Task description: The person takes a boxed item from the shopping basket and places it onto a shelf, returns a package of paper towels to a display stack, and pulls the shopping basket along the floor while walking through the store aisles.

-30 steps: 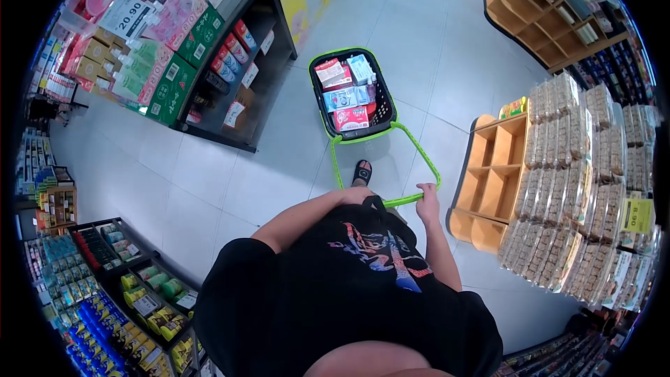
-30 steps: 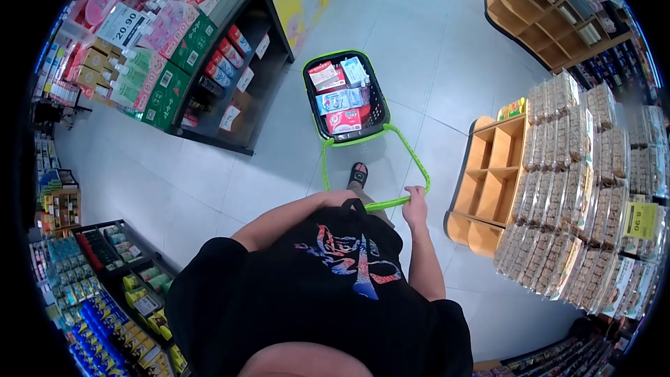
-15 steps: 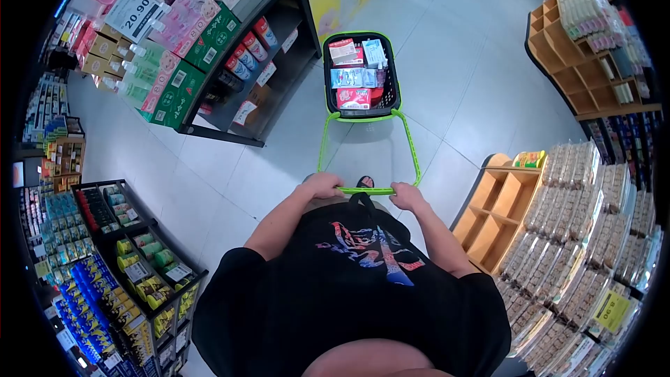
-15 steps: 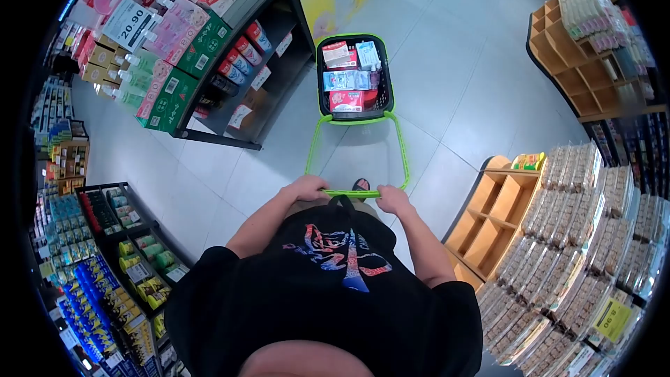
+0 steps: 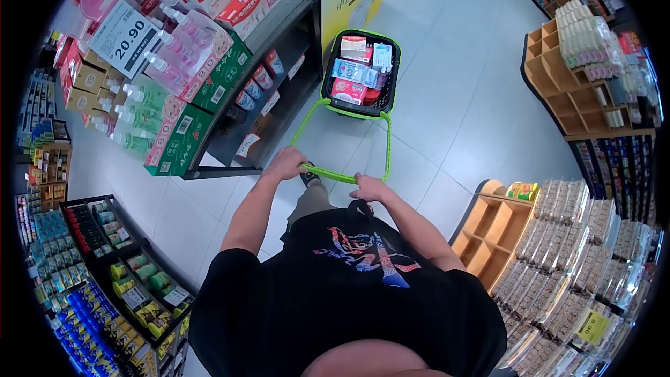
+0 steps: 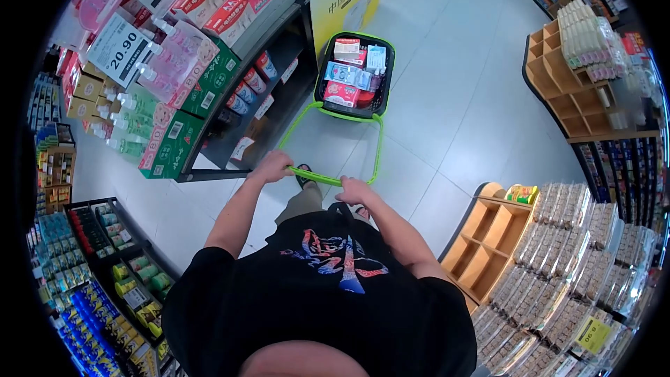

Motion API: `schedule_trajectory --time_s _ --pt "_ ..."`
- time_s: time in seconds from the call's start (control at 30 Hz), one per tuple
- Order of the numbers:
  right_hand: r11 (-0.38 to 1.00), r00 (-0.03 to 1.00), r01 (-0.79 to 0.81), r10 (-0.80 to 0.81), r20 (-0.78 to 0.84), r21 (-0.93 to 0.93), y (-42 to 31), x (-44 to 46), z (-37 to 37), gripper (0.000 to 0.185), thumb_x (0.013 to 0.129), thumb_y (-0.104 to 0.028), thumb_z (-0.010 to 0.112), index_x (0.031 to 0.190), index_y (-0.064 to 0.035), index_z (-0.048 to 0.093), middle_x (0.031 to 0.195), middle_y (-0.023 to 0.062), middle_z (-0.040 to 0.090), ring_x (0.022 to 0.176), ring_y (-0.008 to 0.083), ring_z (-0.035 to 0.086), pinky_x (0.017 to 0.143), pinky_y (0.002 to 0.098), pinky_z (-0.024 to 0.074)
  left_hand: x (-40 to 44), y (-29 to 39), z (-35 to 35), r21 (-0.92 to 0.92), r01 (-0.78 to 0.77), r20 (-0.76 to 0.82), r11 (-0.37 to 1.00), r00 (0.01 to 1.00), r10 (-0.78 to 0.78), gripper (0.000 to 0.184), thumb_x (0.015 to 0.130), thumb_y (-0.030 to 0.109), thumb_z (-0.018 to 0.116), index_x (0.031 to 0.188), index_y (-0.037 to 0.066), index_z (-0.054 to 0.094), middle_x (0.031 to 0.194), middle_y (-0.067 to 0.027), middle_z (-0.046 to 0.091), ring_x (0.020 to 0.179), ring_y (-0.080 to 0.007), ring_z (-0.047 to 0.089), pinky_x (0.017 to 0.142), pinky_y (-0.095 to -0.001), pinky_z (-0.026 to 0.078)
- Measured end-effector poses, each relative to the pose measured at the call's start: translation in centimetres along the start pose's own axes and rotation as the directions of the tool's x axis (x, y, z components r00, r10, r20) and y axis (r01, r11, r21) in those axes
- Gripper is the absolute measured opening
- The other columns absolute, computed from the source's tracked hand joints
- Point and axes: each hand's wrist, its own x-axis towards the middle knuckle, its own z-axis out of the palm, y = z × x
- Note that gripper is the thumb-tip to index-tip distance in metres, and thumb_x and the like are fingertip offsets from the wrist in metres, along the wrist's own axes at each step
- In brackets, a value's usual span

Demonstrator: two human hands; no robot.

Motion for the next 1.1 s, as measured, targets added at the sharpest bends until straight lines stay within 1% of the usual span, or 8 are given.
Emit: schedule_trajectory --time_s 0.27,0.33,0.47,0.57,0.63,0.73,0.93,1.1 --pt "0.969 0.983 -0.089 0.049 0.176 0.232 -9.2 9.2 -3.1 0.072 0.072 -0.033 0.067 0.119 0.0102 0.036 0.082 0.0168 0.061 0.057 0.021 0.062 0.052 0.0307 0.0492 0.5 -9.9 -4.0 -0.139 0.112 -0.223 0.984 0.964 -0.142 0.03 0.071 0.02 0.069 0.098 0.008 0.061 0.099 -0.0092 0.058 0.107 -0.028 0.048 0.092 -0.0399 0.037" --pt "0.93 0.967 -0.152 0.071 0.243 0.334 -11.4 11.6 -3.7 0.072 0.072 -0.032 0.068 0.12 0.0096 0.035 0.085 0.0163 0.061 0.058 0.0198 0.062 0.052 0.0296 0.0493 0.2 -11.6 -2.8 -0.308 0.206 -0.52 0.929 0.781 -0.345 0.046 0.069 0.016 0.07 0.11 0.004 0.053 0.106 -0.0133 0.055 0.107 -0.0312 0.048 0.091 -0.0408 0.039" --pt "0.852 0.959 -0.166 0.023 0.281 0.496 -16.2 13.3 -5.6 0.074 0.072 -0.032 0.07 0.123 0.0076 0.033 0.091 0.016 0.06 0.063 0.0184 0.062 0.053 0.0275 0.0501 0.5 -13.7 1.8 -0.529 0.222 -0.587 0.819 0.601 -0.542 0.053 0.073 0.018 0.068 0.119 0.002 0.045 0.113 -0.0169 0.051 0.106 -0.0303 0.051 0.089 -0.0387 0.041" --pt "0.854 0.974 -0.132 0.016 0.227 0.504 -17.8 15.5 -4.7 0.062 0.071 -0.031 0.069 0.113 0.0042 0.04 0.082 0.0133 0.06 0.058 0.0182 0.061 0.05 0.0277 0.0498 1.3 -14.7 4.9 -0.926 0.159 -0.149 0.342 0.68 -0.718 0.049 0.08 0.023 0.064 0.12 0.002 0.044 0.113 -0.0175 0.051 0.099 -0.0268 0.056 0.082 -0.0375 0.046" --pt "0.858 0.972 -0.141 0.024 0.236 0.494 -17.9 16.2 -4.2 0.062 0.071 -0.03 0.069 0.113 0.0041 0.04 0.082 0.0136 0.06 0.058 0.018 0.061 0.051 0.0277 0.0499 0.4 -10.8 1.1 -0.917 0.06 0.276 -0.394 0.809 -0.52 0.042 0.084 0.027 0.059 0.115 0.001 0.046 0.106 -0.0152 0.055 0.091 -0.0246 0.059 0.075 -0.0362 0.048" --pt "0.924 0.929 -0.145 0.004 0.371 0.353 -18.3 15.9 -3.6 0.077 0.07 -0.037 0.069 0.124 0.0048 0.035 0.094 0.0151 0.058 0.066 0.0173 0.06 0.055 0.0275 0.0489 1.8 -9.9 3.0 -0.795 -0.035 0.301 -0.606 0.844 -0.443 0.037 0.085 0.027 0.058 0.107 0.0 0.047 0.097 -0.0134 0.059 0.085 -0.0257 0.061 0.071 -0.0368 0.05" --pt "0.901 0.961 0.088 -0.189 0.202 0.426 -16.2 14.8 -2.1 0.066 0.076 -0.031 0.064 0.131 -0.0037 0.04 0.098 0.0142 0.061 0.072 0.0173 0.061 0.061 0.0275 0.049 3.0 -10.7 5.7 -0.814 0.045 0.363 -0.58 0.818 -0.447 0.03 0.087 0.024 0.055 0.105 0.002 0.047 0.092 -0.0125 0.061 0.084 -0.0249 0.061 0.073 -0.0374 0.05" --pt "0.945 0.995 -0.018 -0.015 0.098 0.327 -11.4 13.5 -0.1 0.053 0.078 -0.027 0.061 0.121 -0.0001 0.049 0.097 0.0171 0.063 0.075 0.0195 0.062 0.065 0.0304 0.0497 2.2 -12.3 9.7 -0.828 0.121 0.432 -0.547 0.761 -0.485 0.027 0.088 0.023 0.052 0.105 0.002 0.046 0.094 -0.0123 0.061 0.084 -0.0254 0.061 0.076 -0.0387 0.051"
